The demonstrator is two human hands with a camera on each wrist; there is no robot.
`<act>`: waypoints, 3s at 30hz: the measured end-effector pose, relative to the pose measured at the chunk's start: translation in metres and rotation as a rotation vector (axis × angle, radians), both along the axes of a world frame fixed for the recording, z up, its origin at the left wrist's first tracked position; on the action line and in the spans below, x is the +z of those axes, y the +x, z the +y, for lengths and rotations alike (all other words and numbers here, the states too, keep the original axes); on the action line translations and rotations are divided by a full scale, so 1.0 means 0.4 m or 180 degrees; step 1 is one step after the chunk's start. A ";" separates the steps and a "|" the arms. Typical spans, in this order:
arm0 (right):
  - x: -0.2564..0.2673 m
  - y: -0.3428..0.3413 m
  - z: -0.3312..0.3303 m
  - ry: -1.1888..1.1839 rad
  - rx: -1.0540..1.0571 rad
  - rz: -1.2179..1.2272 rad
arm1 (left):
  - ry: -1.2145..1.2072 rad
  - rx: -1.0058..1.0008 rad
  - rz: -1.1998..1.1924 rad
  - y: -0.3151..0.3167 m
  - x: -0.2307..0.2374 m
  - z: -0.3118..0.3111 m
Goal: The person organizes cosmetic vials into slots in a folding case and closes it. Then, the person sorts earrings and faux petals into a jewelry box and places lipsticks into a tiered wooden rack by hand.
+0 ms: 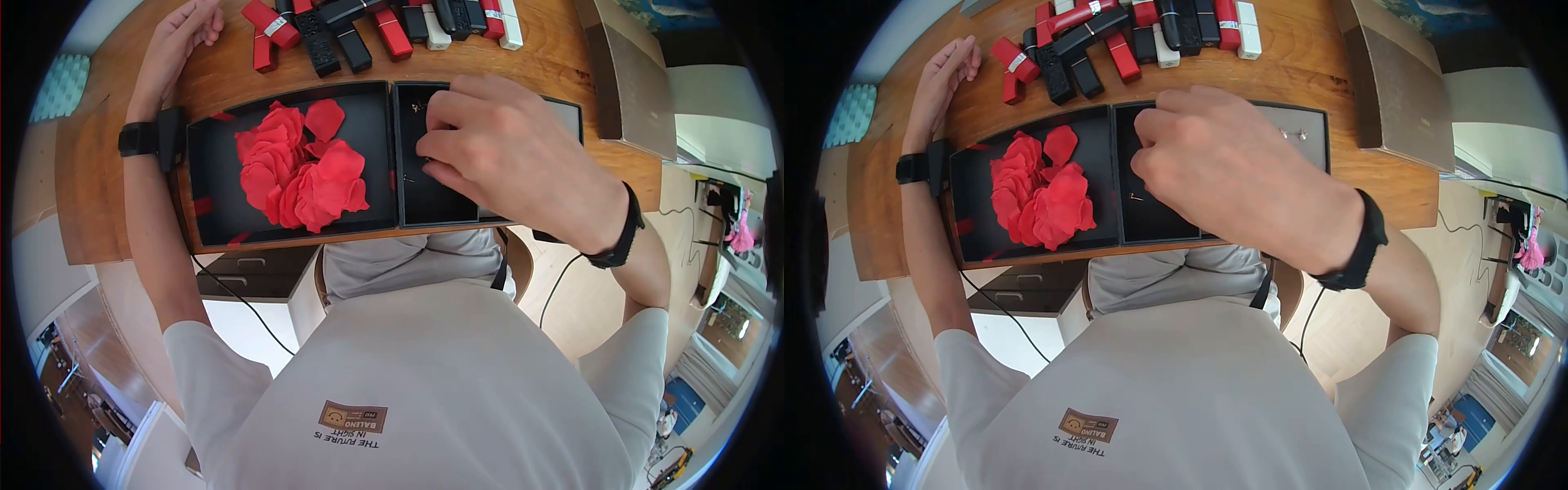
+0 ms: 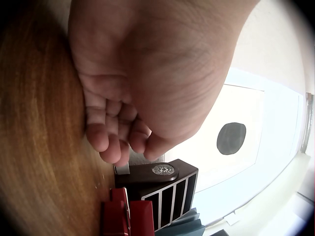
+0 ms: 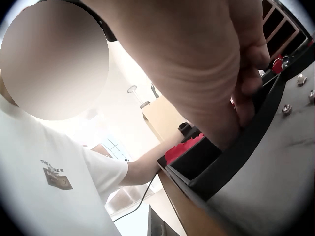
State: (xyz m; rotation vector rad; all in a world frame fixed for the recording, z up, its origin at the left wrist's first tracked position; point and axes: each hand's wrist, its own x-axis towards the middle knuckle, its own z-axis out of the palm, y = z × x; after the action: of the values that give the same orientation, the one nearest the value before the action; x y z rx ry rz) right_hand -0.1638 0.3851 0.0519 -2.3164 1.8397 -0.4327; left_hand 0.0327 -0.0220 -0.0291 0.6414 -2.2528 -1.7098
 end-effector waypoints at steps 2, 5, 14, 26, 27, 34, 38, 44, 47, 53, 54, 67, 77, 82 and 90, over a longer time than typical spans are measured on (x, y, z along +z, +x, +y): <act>-0.004 0.009 -0.009 0.0178 0.0049 0.0270 | 0.0010 0.0028 0.0000 0.000 0.000 0.001; -0.017 0.004 -0.014 -0.0093 0.0134 0.0376 | 0.0033 0.0064 0.0039 -0.002 -0.008 -0.001; 0.054 -0.052 0.107 0.0027 -0.0857 -0.0652 | -0.0152 0.0264 0.0235 -0.015 0.054 0.090; 0.001 -0.114 0.237 -0.0568 -0.0793 -0.0673 | -0.0151 0.0141 -0.0030 -0.003 -0.007 0.014; -0.006 -0.115 0.243 -0.0580 -0.0819 -0.0680 | -0.0114 0.0100 0.0031 -0.002 -0.013 0.008; -0.026 -0.123 0.260 -0.0469 -0.1073 -0.0810 | -0.0026 0.0085 0.0070 -0.004 -0.013 0.003; -0.035 -0.134 0.259 -0.0487 -0.1278 -0.1033 | -0.0052 0.0180 -0.0038 -0.009 -0.003 0.015; -0.033 -0.142 0.236 -0.0444 -0.1025 -0.1013 | -0.0140 0.0151 -0.0026 -0.006 0.001 0.022; -0.029 -0.139 0.218 -0.0454 -0.0901 -0.1024 | -0.0138 0.0183 0.0023 -0.006 -0.003 0.022; -0.031 -0.132 0.195 -0.0319 -0.0865 -0.1027 | -0.0046 0.0022 0.0082 0.000 -0.012 0.004; -0.033 -0.132 0.193 -0.0311 -0.0847 -0.1028 | -0.0079 0.0084 0.0029 0.000 -0.009 0.007; -0.037 -0.130 0.190 -0.0319 -0.0802 -0.0777 | -0.0157 0.0114 -0.0031 0.000 -0.008 0.013; -0.013 -0.125 0.207 -0.0366 -0.0821 -0.0448 | -0.0171 0.0159 -0.0064 0.001 -0.012 0.006; -0.019 -0.126 0.202 -0.0367 -0.0795 -0.0338 | -0.0132 0.0147 -0.0041 0.002 -0.015 0.001; -0.021 -0.132 0.198 -0.0444 -0.0869 -0.0449 | -0.0127 0.0108 -0.0027 0.003 -0.022 -0.010</act>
State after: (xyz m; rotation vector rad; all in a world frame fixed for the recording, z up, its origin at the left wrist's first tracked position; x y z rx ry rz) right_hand -0.2166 0.4644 0.0436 -2.0573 2.1219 -0.7620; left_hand 0.0341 -0.0261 -0.0379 0.6753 -2.2627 -1.6451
